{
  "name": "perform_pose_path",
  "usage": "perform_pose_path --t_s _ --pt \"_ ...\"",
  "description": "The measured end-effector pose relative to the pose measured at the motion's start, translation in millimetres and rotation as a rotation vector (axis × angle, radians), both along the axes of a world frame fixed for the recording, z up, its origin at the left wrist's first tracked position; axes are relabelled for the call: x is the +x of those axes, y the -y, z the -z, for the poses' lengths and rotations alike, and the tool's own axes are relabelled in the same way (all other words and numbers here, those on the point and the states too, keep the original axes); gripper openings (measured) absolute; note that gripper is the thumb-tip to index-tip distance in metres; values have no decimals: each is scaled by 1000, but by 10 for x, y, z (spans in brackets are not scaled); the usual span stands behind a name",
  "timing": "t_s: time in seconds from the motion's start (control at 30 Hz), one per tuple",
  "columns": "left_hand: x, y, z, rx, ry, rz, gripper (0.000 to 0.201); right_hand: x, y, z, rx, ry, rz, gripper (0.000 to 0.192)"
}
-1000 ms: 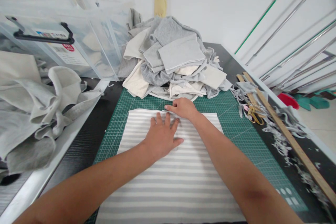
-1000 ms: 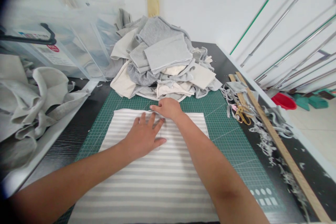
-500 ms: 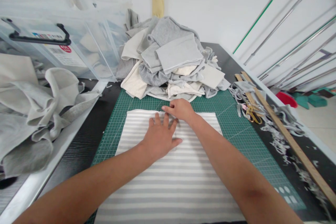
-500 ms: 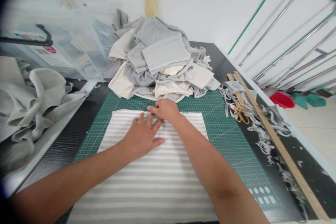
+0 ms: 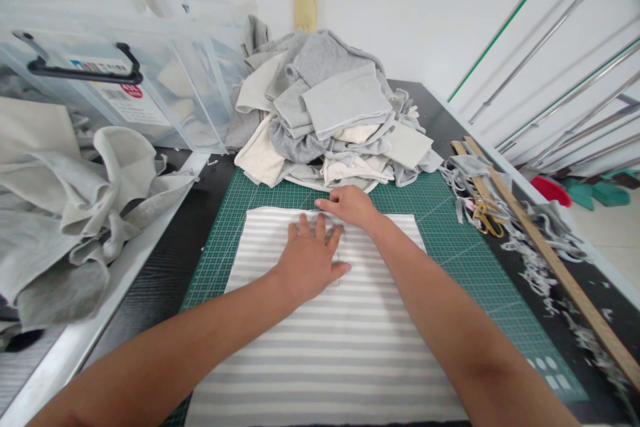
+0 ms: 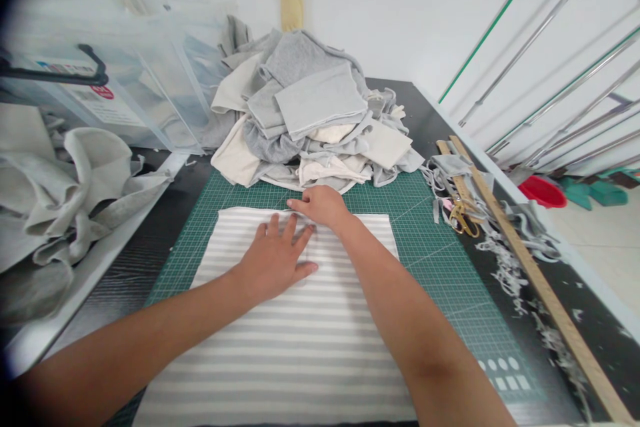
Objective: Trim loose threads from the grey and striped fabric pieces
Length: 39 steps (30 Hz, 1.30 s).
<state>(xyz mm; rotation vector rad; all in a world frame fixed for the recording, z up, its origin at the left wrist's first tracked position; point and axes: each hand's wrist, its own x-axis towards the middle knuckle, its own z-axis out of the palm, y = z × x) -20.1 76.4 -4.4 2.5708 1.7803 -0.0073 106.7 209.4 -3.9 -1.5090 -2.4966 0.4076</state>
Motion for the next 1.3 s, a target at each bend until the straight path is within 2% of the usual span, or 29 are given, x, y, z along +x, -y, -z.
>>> perform_pose_path --t_s 0.93,1.3 --pt "3 -2 3 0 -17 -3 72 -26 18 2 -1 64 15 57" --pt "4 -2 10 6 -17 -1 72 -29 8 33 19 29 15 56"
